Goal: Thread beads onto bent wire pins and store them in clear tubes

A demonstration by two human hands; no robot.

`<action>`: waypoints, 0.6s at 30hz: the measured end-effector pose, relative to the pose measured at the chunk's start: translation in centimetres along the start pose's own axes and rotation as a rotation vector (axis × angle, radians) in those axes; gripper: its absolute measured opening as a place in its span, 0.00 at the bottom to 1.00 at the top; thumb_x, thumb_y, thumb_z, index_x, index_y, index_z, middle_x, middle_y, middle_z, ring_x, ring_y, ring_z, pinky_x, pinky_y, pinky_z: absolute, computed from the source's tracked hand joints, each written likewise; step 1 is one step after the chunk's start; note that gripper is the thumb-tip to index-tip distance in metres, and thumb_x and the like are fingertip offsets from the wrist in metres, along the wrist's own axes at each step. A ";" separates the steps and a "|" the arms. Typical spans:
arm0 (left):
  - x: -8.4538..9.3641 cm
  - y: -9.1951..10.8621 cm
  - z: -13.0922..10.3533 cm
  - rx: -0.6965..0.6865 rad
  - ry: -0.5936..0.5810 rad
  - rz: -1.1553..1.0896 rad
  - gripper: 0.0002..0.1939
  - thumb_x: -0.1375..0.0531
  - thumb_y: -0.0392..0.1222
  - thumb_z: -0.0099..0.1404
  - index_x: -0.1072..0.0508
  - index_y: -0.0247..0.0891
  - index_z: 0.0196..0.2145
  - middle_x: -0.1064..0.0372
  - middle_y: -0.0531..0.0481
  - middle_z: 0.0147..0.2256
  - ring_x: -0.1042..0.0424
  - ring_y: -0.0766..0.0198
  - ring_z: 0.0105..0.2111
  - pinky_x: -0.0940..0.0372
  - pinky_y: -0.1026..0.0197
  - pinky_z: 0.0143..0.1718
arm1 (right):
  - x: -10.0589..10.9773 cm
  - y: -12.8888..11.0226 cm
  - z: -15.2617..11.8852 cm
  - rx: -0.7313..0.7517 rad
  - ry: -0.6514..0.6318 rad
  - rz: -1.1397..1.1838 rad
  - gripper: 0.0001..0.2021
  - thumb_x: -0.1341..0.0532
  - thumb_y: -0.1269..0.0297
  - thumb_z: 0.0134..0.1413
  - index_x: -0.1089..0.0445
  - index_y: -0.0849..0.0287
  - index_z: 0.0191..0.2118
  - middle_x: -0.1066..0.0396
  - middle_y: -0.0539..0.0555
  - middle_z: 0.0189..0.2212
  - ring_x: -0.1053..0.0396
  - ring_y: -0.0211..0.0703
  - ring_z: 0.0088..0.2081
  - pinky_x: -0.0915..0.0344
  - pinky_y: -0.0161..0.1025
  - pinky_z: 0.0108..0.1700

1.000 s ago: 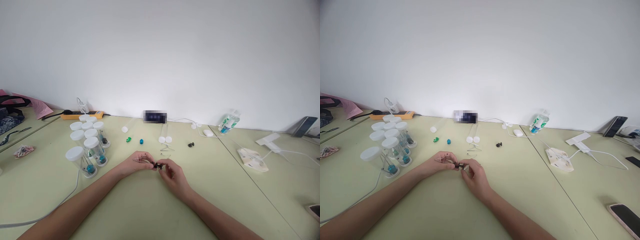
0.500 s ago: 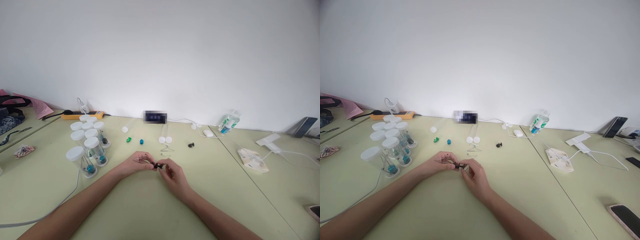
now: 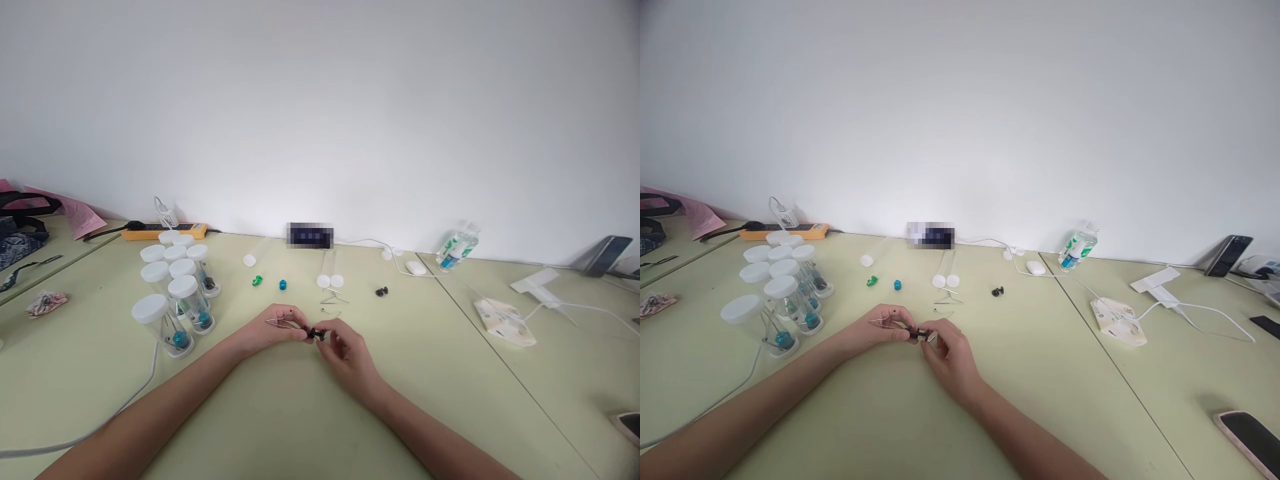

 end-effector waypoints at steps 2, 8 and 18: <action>0.0 0.0 0.0 -0.003 0.003 -0.003 0.12 0.36 0.41 0.54 0.28 0.34 0.35 0.26 0.42 0.39 0.27 0.54 0.42 0.37 0.53 0.46 | 0.0 0.1 0.0 0.002 0.001 0.004 0.11 0.46 0.67 0.54 0.31 0.54 0.43 0.30 0.52 0.33 0.44 0.36 0.24 0.42 0.33 0.25; 0.0 0.0 0.1 -0.001 0.016 0.004 0.11 0.36 0.41 0.54 0.28 0.34 0.35 0.25 0.42 0.38 0.27 0.53 0.42 0.37 0.53 0.46 | -0.2 0.3 0.0 -0.013 -0.001 0.029 0.11 0.46 0.67 0.55 0.31 0.54 0.43 0.30 0.52 0.34 0.43 0.36 0.25 0.42 0.33 0.26; 0.1 -0.1 0.0 0.029 0.021 0.005 0.12 0.35 0.42 0.54 0.28 0.35 0.35 0.26 0.42 0.38 0.28 0.52 0.42 0.37 0.52 0.45 | -0.4 0.6 0.2 -0.055 -0.070 0.054 0.10 0.48 0.66 0.58 0.32 0.54 0.43 0.31 0.51 0.30 0.39 0.37 0.28 0.41 0.33 0.28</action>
Point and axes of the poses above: each hand's wrist, its own z-axis towards the middle knuckle, its own x-axis out of the back of the hand, y = z × x, the point moved 8 cm from there along z, towards the middle knuckle
